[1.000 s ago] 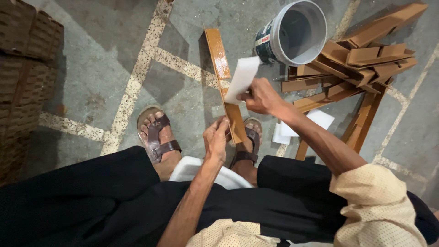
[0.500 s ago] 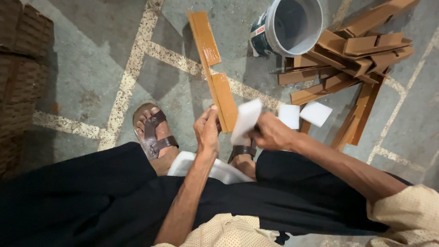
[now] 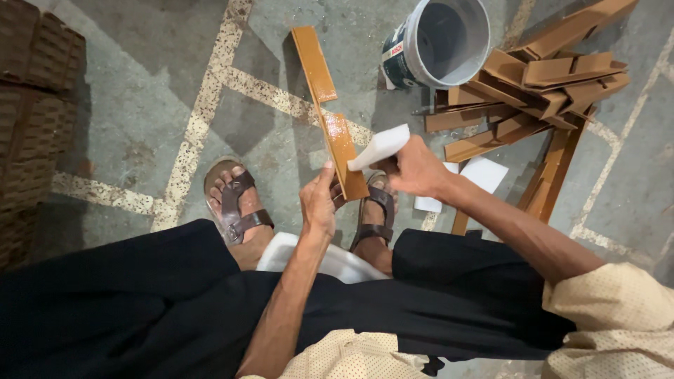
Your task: The person sits on the floor and applies a white substance from a bucket onto long wooden strips using a white foam applicator. They repeatedly dip the applicator into the bucket and spread the substance along the length of each strip, handling them one at a time.
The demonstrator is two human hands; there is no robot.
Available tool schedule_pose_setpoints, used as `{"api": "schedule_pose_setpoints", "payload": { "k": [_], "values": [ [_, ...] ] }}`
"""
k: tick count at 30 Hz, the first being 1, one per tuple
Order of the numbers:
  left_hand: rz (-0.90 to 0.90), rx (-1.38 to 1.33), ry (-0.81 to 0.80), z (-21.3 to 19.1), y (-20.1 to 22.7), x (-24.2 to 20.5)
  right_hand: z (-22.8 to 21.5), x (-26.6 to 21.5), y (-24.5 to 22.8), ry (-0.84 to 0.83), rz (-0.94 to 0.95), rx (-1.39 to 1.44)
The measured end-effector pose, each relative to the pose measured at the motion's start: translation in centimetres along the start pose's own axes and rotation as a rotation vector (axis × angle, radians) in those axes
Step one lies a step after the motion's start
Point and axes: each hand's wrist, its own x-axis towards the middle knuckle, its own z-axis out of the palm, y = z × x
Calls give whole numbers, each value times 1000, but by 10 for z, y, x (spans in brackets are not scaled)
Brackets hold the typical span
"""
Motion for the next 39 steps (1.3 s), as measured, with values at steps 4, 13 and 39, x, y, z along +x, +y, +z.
{"api": "schedule_pose_setpoints", "payload": {
  "k": [4,13,39],
  "values": [
    [-10,39,-77,1,3,-3,8,-16,2,-15,-109,127],
    [-22,76,-22,0,4,-4,7,-47,-1,-33,-205,80],
    [145,61,-177,75,57,39,0,-11,15,146,-131,94]
  ]
}}
